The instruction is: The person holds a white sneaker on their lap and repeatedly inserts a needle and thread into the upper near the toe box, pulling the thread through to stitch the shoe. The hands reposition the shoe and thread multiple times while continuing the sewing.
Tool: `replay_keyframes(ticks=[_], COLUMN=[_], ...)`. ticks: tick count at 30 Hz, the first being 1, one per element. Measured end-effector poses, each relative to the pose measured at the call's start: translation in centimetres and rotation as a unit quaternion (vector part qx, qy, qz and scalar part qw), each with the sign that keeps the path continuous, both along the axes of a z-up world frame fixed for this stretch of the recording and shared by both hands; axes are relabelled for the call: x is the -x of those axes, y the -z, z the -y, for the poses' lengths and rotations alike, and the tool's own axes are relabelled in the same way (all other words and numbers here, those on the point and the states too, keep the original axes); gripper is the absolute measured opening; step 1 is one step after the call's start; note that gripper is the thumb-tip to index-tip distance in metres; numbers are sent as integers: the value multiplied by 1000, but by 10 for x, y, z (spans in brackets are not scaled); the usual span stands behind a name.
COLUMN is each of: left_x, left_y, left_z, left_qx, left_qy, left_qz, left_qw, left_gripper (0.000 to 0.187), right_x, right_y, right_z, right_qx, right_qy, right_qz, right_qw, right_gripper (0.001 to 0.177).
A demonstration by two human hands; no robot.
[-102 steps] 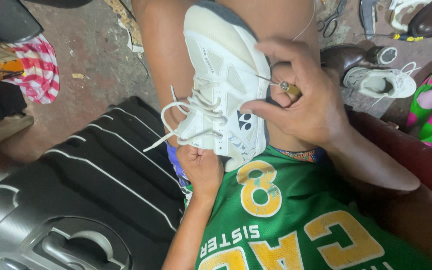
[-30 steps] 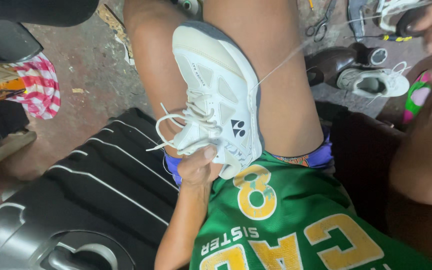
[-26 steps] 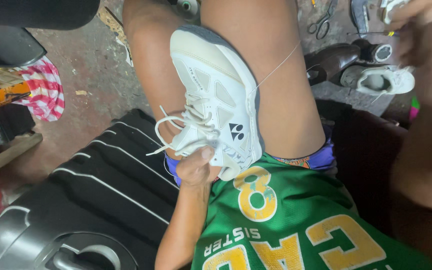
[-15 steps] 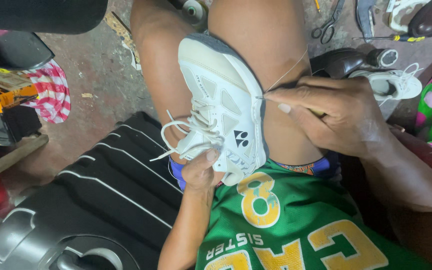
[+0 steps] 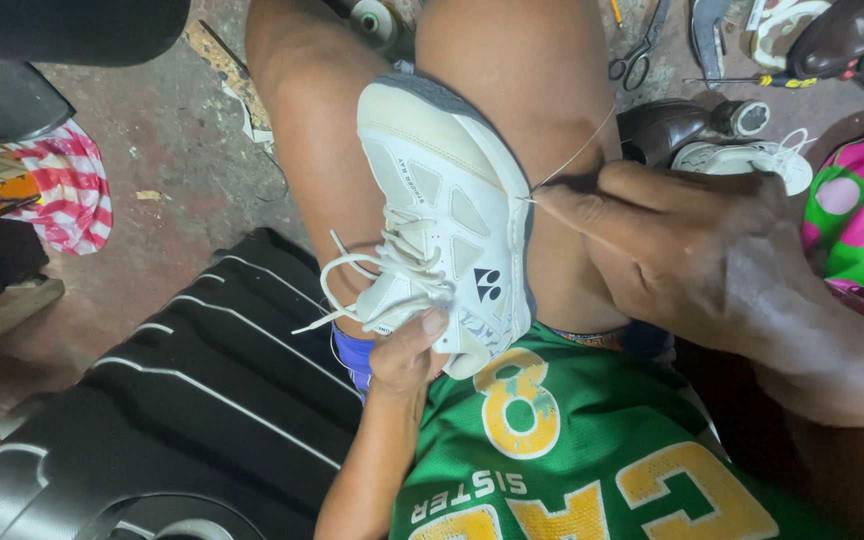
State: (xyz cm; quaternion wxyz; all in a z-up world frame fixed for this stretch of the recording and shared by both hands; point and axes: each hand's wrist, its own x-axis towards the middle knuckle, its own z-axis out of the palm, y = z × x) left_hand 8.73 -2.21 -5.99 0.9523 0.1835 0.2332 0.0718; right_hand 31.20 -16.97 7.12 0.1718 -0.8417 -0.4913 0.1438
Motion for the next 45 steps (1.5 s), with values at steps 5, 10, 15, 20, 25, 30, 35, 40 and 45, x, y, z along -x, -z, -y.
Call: replay_keyframes(ticks=[5,10,15,20,25,30,35,40,45], left_x=[10,15,17,9,10,10,39,80,71], left_y=[8,14,7,-3,-4,-3,-22,-39,-64], left_z=[2,6,6,4,9,7,-2,-25,-33], left_qx=[-21,-32,-57,-29,-12,-75,-73,-198,-605], left_qy=[21,-4,3,38,45,35,93,-39,-76], left_qz=[-23,-51,-63,-91,-99,-98,-119,-174,-429], left_qw=[999,998,996,995,994,992,986,964,666], left_gripper=[83,68,64,69,67,64,62,19,16], right_x=[-12,-36,-50,-41,-25,-29,-40,-33,-42], right_y=[-9,-2,16,8,0,11,22,33,33], right_z=[-10,-20,-18,-27,-45,-41,-23,-7,-3], right_qx=[74,8,-67,-37,39,-1,-74,-53,-80], right_qy=[-41,-128,-180,-181,-191,-168,-143,-55,-61], right_qz=[-14,44,0,48,68,78,-37,-115,-168], right_qw=[996,991,981,982,978,983,986,990,981], right_gripper=[33,33,25,25,6,11,16,11,8])
